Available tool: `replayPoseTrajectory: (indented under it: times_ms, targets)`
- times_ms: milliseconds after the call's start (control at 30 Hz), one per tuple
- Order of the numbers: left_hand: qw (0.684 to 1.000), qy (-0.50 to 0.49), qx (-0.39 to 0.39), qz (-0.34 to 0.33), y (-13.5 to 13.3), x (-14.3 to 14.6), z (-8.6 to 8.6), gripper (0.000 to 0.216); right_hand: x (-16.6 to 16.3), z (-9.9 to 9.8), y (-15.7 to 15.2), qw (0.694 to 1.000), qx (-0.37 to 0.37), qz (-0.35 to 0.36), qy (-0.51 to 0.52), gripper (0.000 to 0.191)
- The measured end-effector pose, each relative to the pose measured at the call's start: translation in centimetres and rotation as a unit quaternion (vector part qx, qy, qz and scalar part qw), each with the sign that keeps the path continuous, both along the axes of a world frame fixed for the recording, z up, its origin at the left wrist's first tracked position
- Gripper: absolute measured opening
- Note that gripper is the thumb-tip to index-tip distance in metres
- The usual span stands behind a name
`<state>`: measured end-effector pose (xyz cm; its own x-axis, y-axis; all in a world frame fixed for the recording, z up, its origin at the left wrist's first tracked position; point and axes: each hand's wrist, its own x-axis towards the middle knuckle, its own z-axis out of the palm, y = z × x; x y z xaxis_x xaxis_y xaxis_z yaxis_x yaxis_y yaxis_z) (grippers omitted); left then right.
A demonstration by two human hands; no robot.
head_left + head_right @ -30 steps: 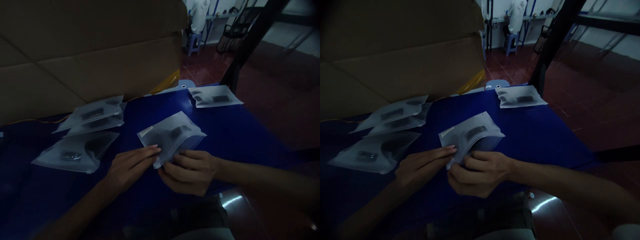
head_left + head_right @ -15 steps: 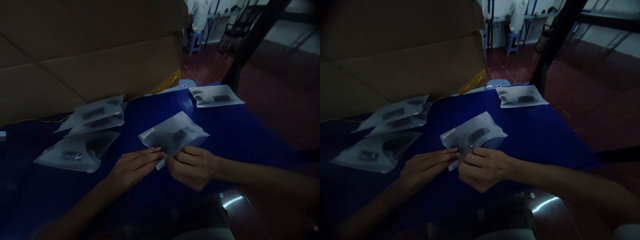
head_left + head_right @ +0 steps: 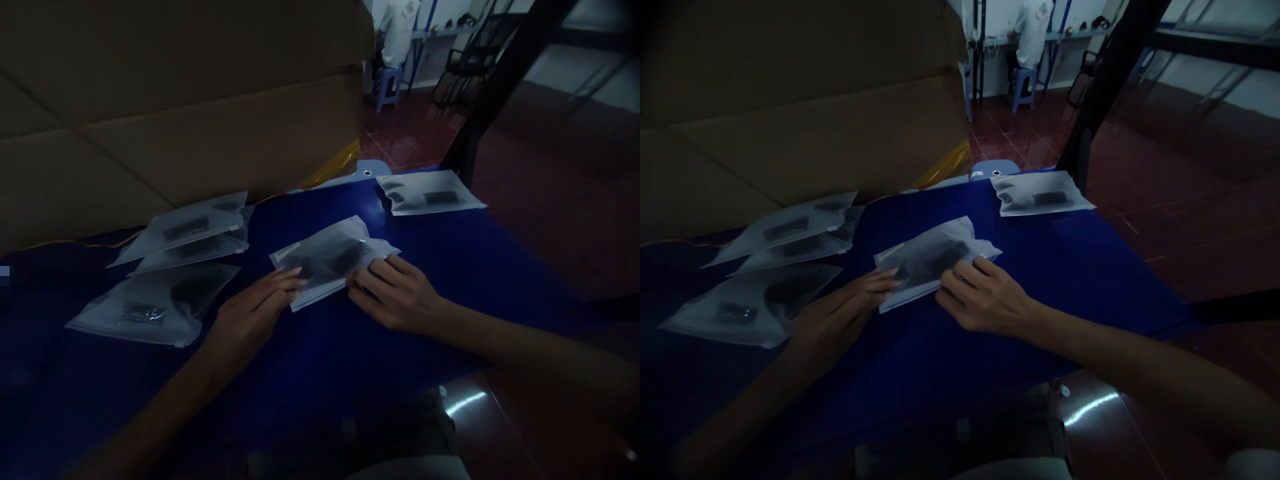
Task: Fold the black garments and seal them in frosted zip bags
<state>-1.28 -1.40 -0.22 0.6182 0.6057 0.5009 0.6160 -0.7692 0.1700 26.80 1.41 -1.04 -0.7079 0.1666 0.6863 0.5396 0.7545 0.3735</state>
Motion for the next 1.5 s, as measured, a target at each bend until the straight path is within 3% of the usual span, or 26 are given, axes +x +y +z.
replayPoseTrajectory:
  times_ms: [267, 500, 600, 733, 867, 933, 1067, 1133, 1300, 1500]
  targets:
    - [0.990, 0.036, 0.059, 0.124, 0.7, -1.1, 0.3, 0.017, 1.8, 0.1, 1.3, 0.977, -0.030, -0.204, -0.057, 0.014]
    - [0.984, 0.070, 0.014, 0.166, 0.3, -1.4, 0.3, 0.020, 1.6, -0.1, 0.8, 0.966, -0.046, -0.248, -0.049, 0.018]
    - [0.983, 0.076, -0.004, 0.168, 0.3, -1.5, 0.3, 0.018, 1.7, 0.0, 1.0, 0.975, -0.049, -0.212, -0.046, 0.016]
    - [0.981, 0.097, -0.014, 0.167, -0.2, -1.6, 0.7, 0.009, 2.0, -0.1, 1.3, 0.992, -0.097, -0.074, -0.027, 0.007]
    - [0.991, 0.099, -0.032, 0.085, -1.0, -0.9, 1.0, 0.006, 2.0, -0.4, 1.0, 0.978, -0.193, 0.083, 0.007, 0.008]
    - [0.992, 0.106, -0.044, 0.060, -1.3, -0.3, 1.0, 0.020, 1.7, -0.5, 0.7, 0.965, -0.229, 0.131, 0.005, 0.016]
    - [0.984, 0.155, -0.077, 0.034, -1.7, 0.6, 0.5, 0.083, 0.7, -0.5, 0.2, 0.945, -0.301, 0.117, -0.044, 0.065]
    - [0.980, 0.174, -0.096, 0.027, -1.6, 0.6, 0.3, 0.101, 0.2, -0.6, 0.1, 0.939, -0.327, 0.085, -0.062, 0.081]
    - [0.974, 0.184, -0.133, 0.007, -1.4, 0.3, 0.3, 0.101, -0.2, -1.3, 0.0, 0.922, -0.375, 0.045, -0.085, 0.086]
    - [0.973, 0.196, -0.119, -0.008, -1.4, 0.4, 0.6, 0.093, -0.2, -1.4, -0.4, 0.919, -0.381, 0.048, -0.093, 0.079]
